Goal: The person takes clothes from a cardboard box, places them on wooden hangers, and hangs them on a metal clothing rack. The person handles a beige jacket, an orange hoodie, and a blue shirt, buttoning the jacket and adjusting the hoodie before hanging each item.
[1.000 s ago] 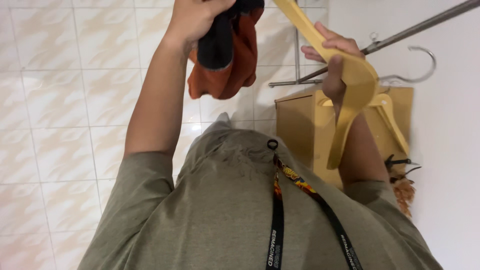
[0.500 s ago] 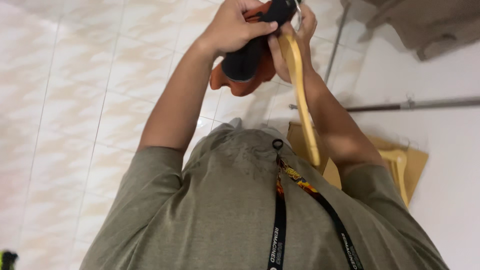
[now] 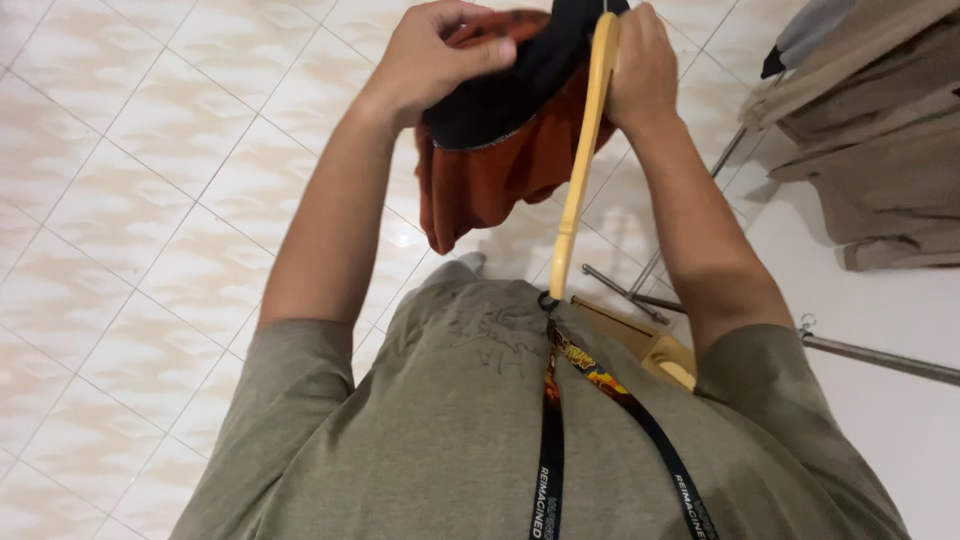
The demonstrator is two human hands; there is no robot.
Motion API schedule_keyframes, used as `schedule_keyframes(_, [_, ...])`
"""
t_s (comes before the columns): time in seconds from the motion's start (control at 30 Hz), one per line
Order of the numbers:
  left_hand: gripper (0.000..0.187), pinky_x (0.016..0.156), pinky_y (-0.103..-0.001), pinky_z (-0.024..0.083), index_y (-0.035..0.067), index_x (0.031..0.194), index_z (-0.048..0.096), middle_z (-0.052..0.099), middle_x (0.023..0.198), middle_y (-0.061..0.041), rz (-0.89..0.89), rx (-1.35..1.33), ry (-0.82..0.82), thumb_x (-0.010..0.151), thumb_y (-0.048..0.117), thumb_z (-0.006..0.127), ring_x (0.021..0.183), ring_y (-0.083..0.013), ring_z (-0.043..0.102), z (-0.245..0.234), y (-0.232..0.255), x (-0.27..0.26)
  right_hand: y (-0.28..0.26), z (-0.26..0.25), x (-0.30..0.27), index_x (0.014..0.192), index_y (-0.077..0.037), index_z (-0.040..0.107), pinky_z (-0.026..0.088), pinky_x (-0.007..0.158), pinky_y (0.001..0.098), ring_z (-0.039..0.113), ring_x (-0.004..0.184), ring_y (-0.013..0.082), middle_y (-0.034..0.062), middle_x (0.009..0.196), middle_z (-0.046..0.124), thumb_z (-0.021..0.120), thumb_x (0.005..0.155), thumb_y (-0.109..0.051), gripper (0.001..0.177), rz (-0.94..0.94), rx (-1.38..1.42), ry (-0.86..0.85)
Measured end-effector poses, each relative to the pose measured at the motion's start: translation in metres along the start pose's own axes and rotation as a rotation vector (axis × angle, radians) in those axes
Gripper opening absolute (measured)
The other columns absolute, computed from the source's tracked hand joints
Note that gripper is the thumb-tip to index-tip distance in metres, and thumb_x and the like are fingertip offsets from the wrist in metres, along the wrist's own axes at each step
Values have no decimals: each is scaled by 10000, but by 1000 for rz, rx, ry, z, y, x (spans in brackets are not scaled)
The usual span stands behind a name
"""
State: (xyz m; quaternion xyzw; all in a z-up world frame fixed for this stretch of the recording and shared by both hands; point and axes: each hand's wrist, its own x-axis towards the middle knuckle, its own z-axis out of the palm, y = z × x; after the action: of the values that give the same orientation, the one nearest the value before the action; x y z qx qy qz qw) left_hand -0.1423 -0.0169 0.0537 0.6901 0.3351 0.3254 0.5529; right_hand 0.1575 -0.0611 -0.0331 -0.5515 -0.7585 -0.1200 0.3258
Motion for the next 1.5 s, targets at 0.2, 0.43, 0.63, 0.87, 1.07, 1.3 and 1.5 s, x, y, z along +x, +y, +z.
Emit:
schedule_keyframes(0.2, [668,867,-410,576,-14,1097,718,730,1055,-238,-266,954,-180,564,286,988,966,-359,712,-17,-30,0,13,-37,-4,912,-16,608,487,579,390,576,655,279,96,857,559,973,749,-608,714,-72,73,-169])
schedule_keyframes(0.43, [126,727,-425,569,66,790,719,729,832,-124,303,1085,538,665,69,734,796,-364,673,-14,-92,-10,3,-92,-4,1047,2,698,515,733,364,613,798,252,84,925,634,998,669,-549,732,-98,280,-163])
schedule_keyframes(0.63, [178,554,-445,462,81,1154,610,648,838,-48,-462,22,355,996,126,543,671,-233,601,-3,-78,-30,19,-120,-16,1074,13,621,495,753,305,593,828,185,87,944,595,604,987,-707,726,-73,540,-200])
schedule_keyframes(0.87, [434,606,-374,606,29,1066,657,739,933,-106,-460,361,-198,763,283,836,735,-203,726,-38,-33,-36,36,-132,-23,1084,23,638,489,766,292,570,828,127,42,910,603,528,1186,-564,605,86,550,-218])
schedule_keyframes(1.07, [305,702,-355,531,2,1014,787,737,862,-121,-255,601,-292,897,280,834,758,-205,665,-51,-39,-29,53,-155,-30,1075,7,636,482,778,260,562,842,99,37,911,616,588,1173,-538,555,114,588,-228])
schedule_keyframes(1.3, [208,792,-291,580,23,1095,750,757,967,-33,-172,59,-60,1023,217,729,842,-105,685,-31,-51,-12,55,-170,-32,1145,27,638,465,770,295,557,877,165,55,998,586,605,1150,-547,575,58,606,-210])
schedule_keyframes(1.5, [262,894,-293,615,24,1201,687,754,1120,-35,-70,-55,18,1038,229,704,992,-110,723,-16,-20,-2,49,-186,-36,1074,47,644,449,758,330,530,823,222,103,920,553,654,1107,-457,505,-3,200,-176])
